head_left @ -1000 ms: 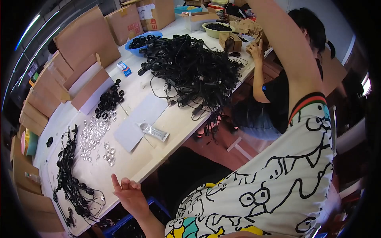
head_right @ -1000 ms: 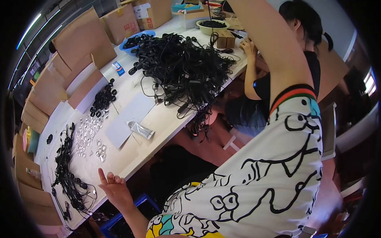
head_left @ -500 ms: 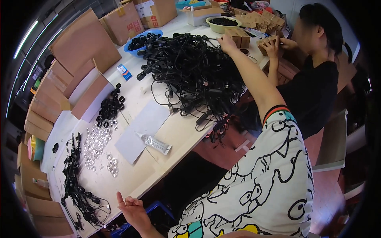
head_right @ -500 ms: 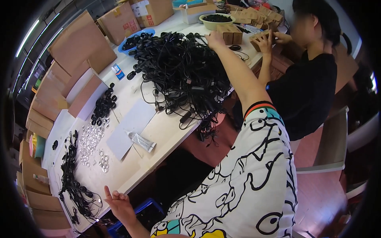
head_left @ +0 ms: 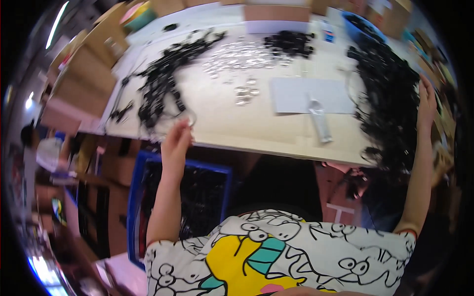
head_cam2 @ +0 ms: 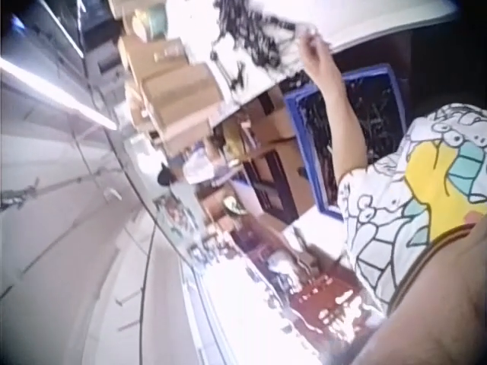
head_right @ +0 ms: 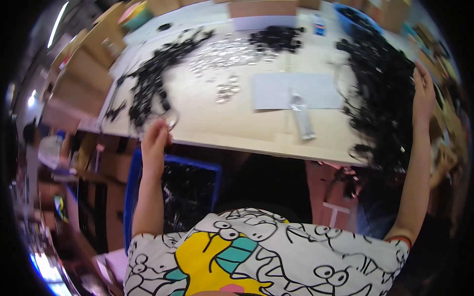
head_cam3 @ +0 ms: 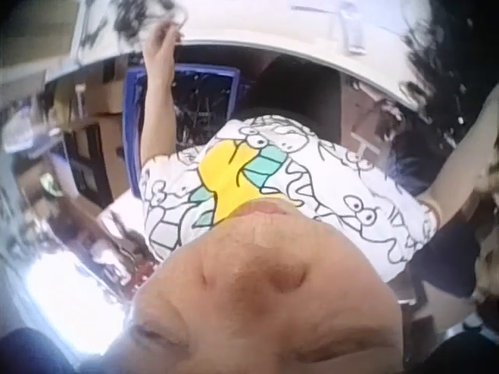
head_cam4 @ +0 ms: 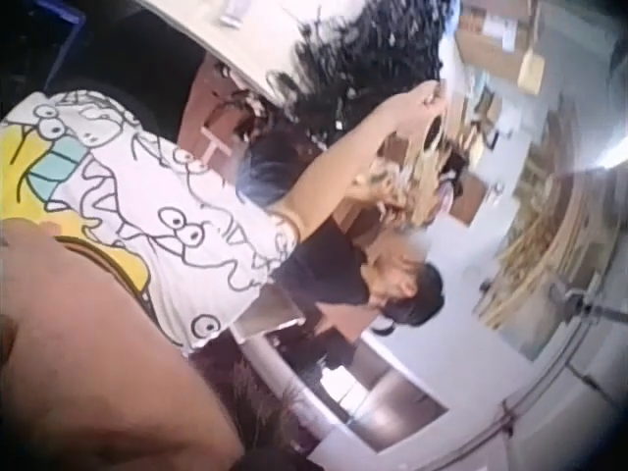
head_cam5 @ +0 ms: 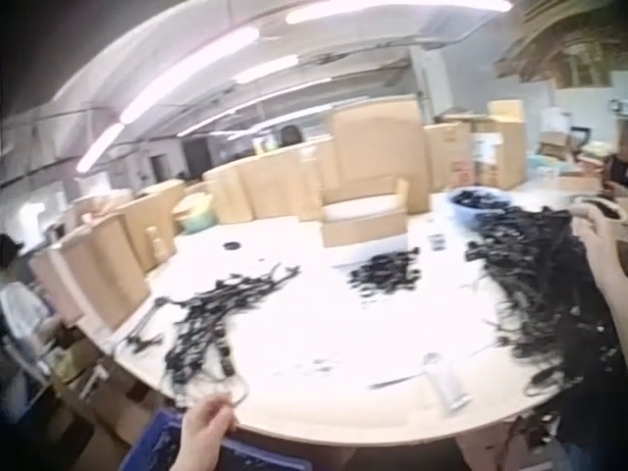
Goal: The person assembles small electronic components and plastic housings by hand, joining them with adhesive from a glue tube.
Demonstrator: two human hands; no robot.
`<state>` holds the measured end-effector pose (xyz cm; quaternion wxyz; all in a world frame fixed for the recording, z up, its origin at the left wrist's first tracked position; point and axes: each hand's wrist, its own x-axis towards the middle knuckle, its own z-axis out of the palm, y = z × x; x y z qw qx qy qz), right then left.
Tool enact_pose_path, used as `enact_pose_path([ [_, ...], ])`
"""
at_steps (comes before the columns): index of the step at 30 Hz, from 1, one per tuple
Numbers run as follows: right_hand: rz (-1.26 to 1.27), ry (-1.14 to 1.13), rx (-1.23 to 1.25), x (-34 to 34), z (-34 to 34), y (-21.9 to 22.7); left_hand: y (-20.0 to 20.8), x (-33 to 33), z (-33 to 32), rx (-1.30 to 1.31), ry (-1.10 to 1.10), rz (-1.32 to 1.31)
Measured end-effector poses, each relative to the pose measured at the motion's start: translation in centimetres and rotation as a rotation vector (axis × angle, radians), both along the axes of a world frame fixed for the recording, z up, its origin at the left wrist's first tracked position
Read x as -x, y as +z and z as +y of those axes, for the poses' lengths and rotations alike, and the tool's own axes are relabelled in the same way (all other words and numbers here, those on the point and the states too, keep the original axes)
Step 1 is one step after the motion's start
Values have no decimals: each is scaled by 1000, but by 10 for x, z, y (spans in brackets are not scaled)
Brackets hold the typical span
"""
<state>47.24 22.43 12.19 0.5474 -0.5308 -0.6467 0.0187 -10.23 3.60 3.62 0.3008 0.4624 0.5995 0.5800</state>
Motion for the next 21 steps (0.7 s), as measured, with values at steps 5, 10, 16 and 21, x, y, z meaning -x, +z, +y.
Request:
enact_pose_path([
  [5, -324, 749, -15, 251, -72, -43, -2, 132, 39, -213, 501, 4],
  [10, -471, 996, -126, 373, -100, -71, -5, 182, 103, 30, 495, 714],
  [16, -301, 1067, 29, 403, -60, -114, 17, 126, 135, 747, 285, 1014],
  [21, -238, 1055, 98, 397, -57, -105, -5, 180, 141, 538, 218, 461],
])
